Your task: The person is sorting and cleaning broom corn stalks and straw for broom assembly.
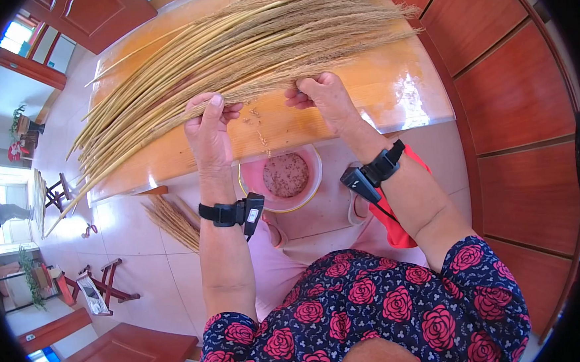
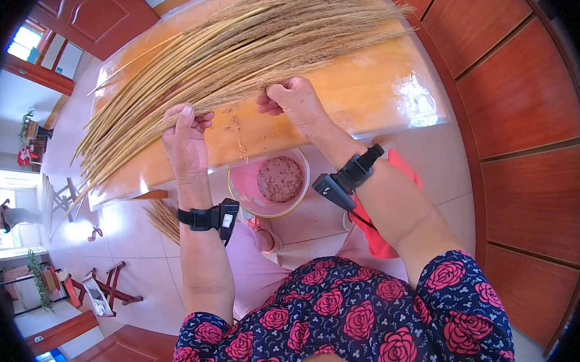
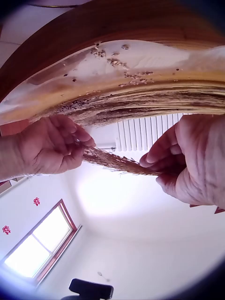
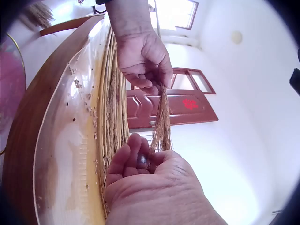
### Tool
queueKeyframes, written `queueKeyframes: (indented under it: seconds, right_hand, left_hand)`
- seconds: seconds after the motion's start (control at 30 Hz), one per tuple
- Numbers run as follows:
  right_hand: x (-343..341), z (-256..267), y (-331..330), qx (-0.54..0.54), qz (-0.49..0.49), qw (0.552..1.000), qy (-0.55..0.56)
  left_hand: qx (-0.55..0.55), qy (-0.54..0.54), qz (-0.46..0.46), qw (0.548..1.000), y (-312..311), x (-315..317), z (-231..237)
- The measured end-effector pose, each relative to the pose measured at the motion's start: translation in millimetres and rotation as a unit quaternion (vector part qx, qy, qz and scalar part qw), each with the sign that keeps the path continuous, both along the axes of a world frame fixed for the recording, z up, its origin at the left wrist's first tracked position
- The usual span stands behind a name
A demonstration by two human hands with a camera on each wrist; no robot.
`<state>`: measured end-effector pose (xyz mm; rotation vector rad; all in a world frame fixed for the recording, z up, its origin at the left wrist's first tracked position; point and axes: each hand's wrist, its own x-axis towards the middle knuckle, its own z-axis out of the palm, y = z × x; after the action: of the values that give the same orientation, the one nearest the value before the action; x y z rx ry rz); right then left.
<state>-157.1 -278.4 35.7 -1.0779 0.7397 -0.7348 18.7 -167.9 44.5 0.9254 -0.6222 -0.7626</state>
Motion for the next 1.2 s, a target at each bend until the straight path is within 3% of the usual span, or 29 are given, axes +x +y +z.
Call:
queueKeyframes:
  seconds: [0.17, 0.3, 0.4, 0.5, 0.6, 0.8, 1.2]
  right_hand:
    - [-4.7, -1.9, -4.8, -0.002, -0.037, 0.999, -0.03]
    - [-8.5, 8.3, -5.8, 0.033, -0.027, 0.997, -0.071]
    - [-6.9, 8.0, -0.1, 0.063, 0.055, 0.99, -0.111]
    - [-2.0, 10.3, 3.9, 0.074, 0.076, 0.986, -0.128]
    - [-0.5, 6.5, 0.3, 0.14, 0.086, 0.962, -0.217]
    - [-0.5, 7.3, 0.7, 0.132, 0.049, 0.954, -0.265]
    - [-0.5, 12.0, 3.2, 0.117, 0.046, 0.958, -0.257]
  left_hand:
    - [-0.04, 0.04, 0.056, 0.997, 2.2, 7.3, 0.1]
    - [-0.066, 0.014, 0.033, 0.997, 8.2, 12.7, 5.6]
    - [-0.071, 0.004, 0.003, 0.997, 8.3, 10.9, 6.3]
    - [-0.066, 0.009, -0.034, 0.997, 6.5, 8.0, 4.5]
    - [-0.052, 0.011, -0.05, 0.997, 5.3, 2.3, 6.9]
    - [-0.038, -0.006, -0.059, 0.997, 2.6, -2.7, 9.8]
    - [-0.044, 0.012, -0.074, 0.996, 3.0, -5.2, 9.0]
